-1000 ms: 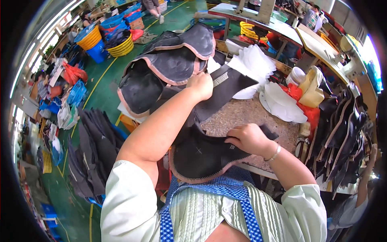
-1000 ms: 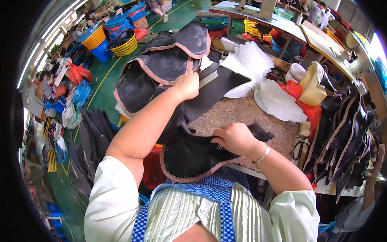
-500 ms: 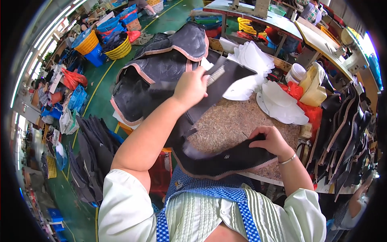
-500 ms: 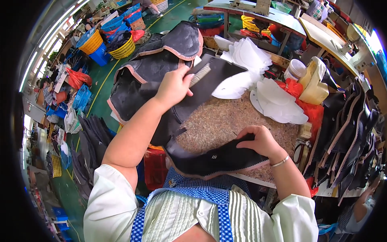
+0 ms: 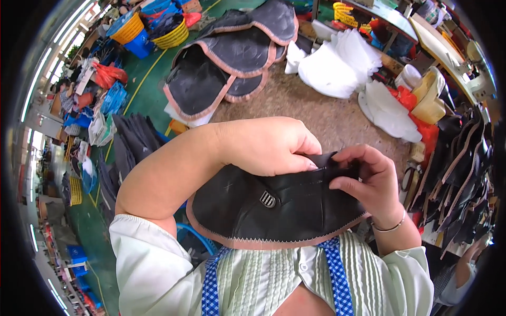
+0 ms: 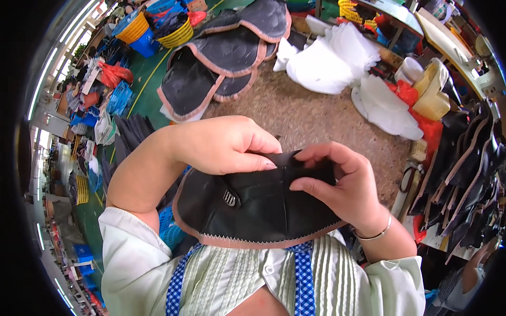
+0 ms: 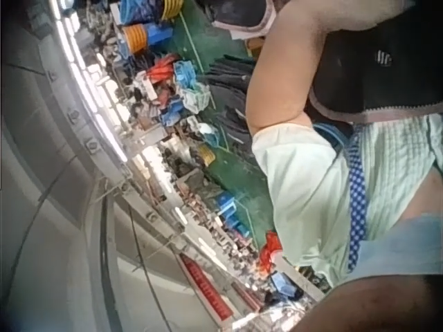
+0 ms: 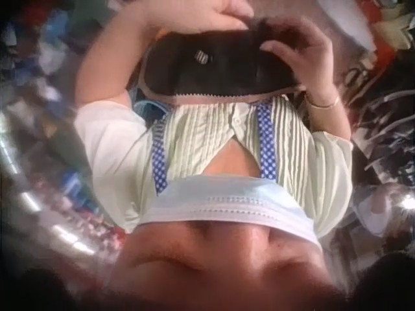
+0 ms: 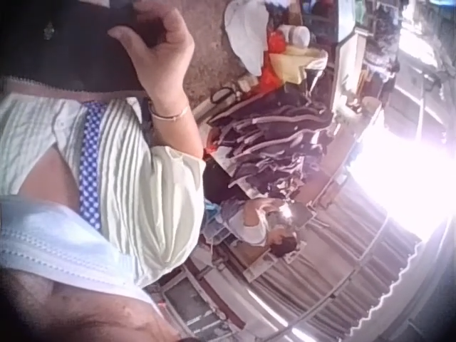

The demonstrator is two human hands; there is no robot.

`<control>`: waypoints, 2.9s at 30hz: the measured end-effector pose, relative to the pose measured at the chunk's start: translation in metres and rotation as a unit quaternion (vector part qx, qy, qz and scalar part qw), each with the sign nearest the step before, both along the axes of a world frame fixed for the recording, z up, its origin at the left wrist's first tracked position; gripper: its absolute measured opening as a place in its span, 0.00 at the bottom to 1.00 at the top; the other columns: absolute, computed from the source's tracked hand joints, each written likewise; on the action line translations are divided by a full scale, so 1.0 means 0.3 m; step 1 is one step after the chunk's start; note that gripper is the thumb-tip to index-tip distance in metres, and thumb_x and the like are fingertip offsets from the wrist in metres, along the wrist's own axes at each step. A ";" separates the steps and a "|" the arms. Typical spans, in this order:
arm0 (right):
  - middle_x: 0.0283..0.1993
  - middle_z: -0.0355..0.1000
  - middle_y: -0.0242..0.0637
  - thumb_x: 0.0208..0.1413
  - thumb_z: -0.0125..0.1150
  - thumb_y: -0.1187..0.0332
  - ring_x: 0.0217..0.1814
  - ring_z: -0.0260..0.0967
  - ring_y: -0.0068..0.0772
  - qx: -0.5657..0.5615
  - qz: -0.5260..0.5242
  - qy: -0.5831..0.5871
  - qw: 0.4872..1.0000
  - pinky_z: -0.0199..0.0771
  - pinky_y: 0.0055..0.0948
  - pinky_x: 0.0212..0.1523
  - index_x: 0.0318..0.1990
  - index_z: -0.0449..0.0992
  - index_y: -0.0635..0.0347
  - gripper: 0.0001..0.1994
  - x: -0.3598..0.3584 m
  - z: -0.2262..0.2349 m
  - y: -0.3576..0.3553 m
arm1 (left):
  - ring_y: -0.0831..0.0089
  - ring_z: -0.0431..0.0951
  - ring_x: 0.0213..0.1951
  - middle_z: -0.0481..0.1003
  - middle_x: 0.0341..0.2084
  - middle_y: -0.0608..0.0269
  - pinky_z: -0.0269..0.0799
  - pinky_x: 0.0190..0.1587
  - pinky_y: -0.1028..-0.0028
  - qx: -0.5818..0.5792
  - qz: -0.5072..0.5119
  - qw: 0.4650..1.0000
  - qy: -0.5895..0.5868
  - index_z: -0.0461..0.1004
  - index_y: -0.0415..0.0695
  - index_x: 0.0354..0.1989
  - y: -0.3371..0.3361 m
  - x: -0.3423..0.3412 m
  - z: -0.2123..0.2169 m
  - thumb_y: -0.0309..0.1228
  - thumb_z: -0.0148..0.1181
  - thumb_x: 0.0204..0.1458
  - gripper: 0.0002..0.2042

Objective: Assembling shoe upper parts by aligning and inserting lining materials.

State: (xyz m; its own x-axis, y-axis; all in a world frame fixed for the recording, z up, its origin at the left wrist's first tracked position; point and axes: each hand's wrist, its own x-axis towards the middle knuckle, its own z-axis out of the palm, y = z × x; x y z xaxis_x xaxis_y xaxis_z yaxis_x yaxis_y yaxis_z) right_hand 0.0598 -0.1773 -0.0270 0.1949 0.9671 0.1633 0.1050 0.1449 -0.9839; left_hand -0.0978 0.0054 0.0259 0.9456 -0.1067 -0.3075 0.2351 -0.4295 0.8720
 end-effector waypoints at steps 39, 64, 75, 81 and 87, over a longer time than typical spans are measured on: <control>0.33 0.73 0.33 0.42 0.73 0.82 0.36 0.71 0.19 -0.067 -0.046 0.052 0.995 0.72 0.18 0.36 0.28 0.75 0.69 0.09 -0.005 0.032 -0.089 | 0.65 0.79 0.38 0.79 0.35 0.52 0.71 0.42 0.72 -0.012 -0.034 0.996 -0.082 0.73 0.35 0.49 -0.042 -0.085 -0.015 0.25 0.51 0.59 0.12; 0.39 0.72 0.35 0.46 0.71 0.78 0.33 0.63 0.17 0.145 -0.010 0.003 0.989 0.63 0.19 0.29 0.36 0.72 0.62 0.13 0.042 -0.002 -0.104 | 0.64 0.77 0.24 0.77 0.24 0.59 0.69 0.27 0.72 0.145 0.061 0.961 -0.229 0.78 0.40 0.33 -0.165 -0.090 -0.014 0.31 0.69 0.48 0.08; 0.30 0.71 0.43 0.49 0.66 0.76 0.34 0.70 0.44 0.062 0.153 -0.291 0.942 0.69 0.36 0.36 0.33 0.76 0.66 0.05 0.230 0.157 0.011 | 0.53 0.76 0.27 0.74 0.20 0.52 0.68 0.29 0.63 0.235 -0.079 0.966 -0.070 0.76 0.41 0.29 0.025 -0.083 0.068 0.40 0.67 0.47 0.14; 0.33 0.72 0.47 0.46 0.69 0.69 0.35 0.71 0.51 0.141 0.206 -0.358 0.900 0.71 0.39 0.36 0.36 0.76 0.63 0.12 0.068 0.200 0.109 | 0.50 0.75 0.29 0.73 0.21 0.49 0.68 0.30 0.61 0.347 -0.083 0.928 -0.109 0.74 0.39 0.27 -0.029 -0.038 0.179 0.38 0.68 0.45 0.14; 0.28 0.72 0.40 0.45 0.70 0.75 0.30 0.70 0.39 0.108 0.202 -0.321 0.919 0.70 0.30 0.33 0.33 0.76 0.65 0.09 0.146 0.223 0.166 | 0.51 0.77 0.32 0.76 0.25 0.49 0.70 0.34 0.63 0.392 -0.035 0.913 -0.110 0.74 0.37 0.31 -0.003 -0.053 0.276 0.32 0.71 0.38 0.15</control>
